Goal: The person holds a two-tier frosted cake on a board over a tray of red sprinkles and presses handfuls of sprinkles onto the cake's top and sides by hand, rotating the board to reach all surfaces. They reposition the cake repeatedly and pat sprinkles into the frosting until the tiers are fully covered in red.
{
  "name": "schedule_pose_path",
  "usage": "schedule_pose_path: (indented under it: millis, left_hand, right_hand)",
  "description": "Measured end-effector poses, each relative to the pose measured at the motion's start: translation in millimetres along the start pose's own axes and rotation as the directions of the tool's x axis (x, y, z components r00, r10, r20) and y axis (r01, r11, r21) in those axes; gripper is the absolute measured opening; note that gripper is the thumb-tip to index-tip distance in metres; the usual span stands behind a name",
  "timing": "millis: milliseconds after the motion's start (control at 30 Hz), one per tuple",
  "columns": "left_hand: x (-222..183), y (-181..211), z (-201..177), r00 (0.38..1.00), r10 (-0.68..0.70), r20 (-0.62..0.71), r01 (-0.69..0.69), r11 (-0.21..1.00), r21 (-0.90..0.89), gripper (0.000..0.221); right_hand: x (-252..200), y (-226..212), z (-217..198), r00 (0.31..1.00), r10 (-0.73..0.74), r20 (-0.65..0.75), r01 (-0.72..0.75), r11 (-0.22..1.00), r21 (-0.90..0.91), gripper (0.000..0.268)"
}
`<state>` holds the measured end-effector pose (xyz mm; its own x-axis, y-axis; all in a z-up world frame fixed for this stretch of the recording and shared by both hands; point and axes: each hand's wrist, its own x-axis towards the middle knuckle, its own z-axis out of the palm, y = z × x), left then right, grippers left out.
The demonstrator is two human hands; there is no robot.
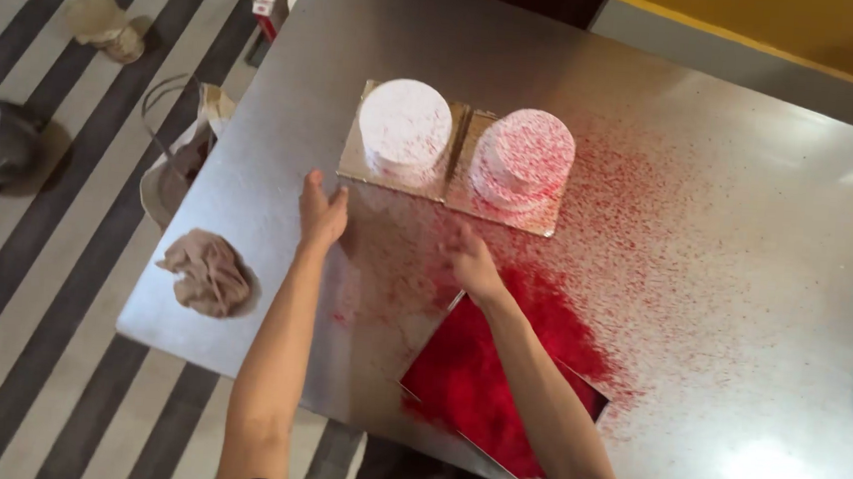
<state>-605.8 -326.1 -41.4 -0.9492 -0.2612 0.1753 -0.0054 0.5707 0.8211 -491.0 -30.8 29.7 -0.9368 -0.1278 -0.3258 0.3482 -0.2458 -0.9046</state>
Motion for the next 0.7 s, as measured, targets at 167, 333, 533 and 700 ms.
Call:
schedule_pose_path:
  millis: [167, 333, 533, 700]
  left_hand:
    - [45, -1, 24, 0.978, -0.06, 0.202, 0.035, 0.991, 0.126, 0.059]
    - [60, 14, 16, 0.938, -0.189, 0.292, 0.171, 0.981, 0.087, 0.036]
    - [43, 28, -9, 0.827, -0.305, 0.472, 0.363, 0.931, -0.036, 0.026]
    - [-21, -3, -43, 0.714, -0.343, 0.611, 0.674, 0.575, -0.464, 0.017]
  right_hand:
    - [71, 38, -3, 0.973, -0.221, -0.067, 0.206, 0.962, -0.177, 0.053]
    - [80, 43, -7, 0.934, -0.309, -0.178, 0.208, 0.877, -0.434, 0.049]
    - [45, -14, 30, 0.958, -0.114, -0.264, 0.026, 0.949, -0.315, 0.049]
    - [20, -45, 63, 0.922, 0.017, -0.388, -0.165, 0.921, -0.352, 0.045]
